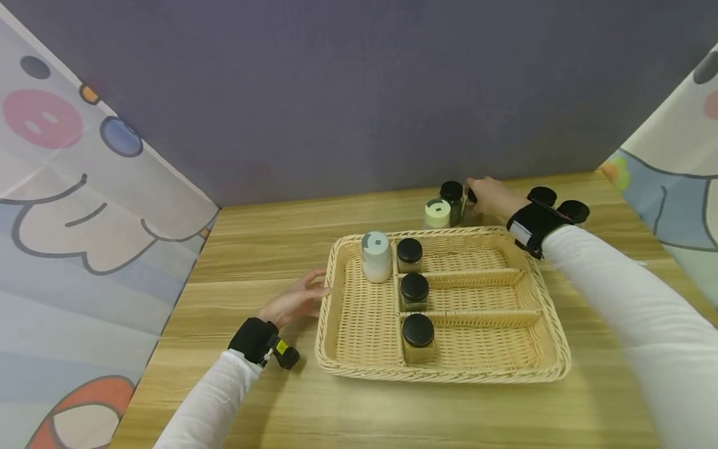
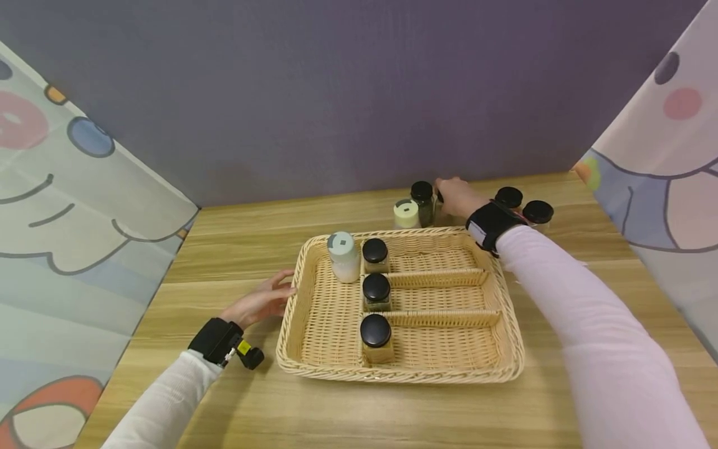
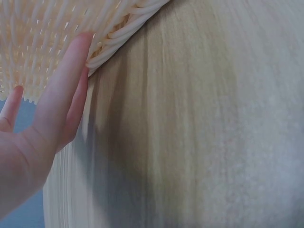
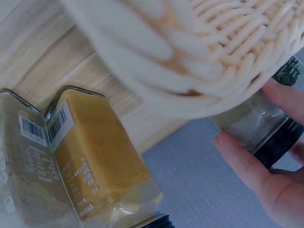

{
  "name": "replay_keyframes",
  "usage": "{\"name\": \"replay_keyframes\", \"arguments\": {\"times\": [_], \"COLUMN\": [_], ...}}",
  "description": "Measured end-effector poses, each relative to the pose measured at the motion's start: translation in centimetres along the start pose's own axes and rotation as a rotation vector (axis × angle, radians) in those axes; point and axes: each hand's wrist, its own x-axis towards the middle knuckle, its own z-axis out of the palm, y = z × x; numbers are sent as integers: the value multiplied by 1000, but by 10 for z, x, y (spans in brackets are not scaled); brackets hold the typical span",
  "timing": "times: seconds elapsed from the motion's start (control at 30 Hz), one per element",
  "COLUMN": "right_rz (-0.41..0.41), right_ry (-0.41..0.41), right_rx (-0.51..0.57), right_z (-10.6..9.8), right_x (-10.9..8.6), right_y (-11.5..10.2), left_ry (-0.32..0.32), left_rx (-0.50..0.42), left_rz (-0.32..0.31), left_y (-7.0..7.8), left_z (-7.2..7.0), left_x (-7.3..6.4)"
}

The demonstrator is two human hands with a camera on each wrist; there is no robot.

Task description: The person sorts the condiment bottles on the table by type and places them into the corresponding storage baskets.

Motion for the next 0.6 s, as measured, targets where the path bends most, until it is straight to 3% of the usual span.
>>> {"name": "replay_keyframes", "arguments": {"times": [0.6], "right_rz": [-50], "right_ry": [28], "right_rx": [14], "right_z": [0], "right_x": [-13], "right_y": [1], "left_ry": [9], "left_rx": [-3], "left_rz": [-1], "left_y": [0], "left_z": [1], "left_x": [3]}}
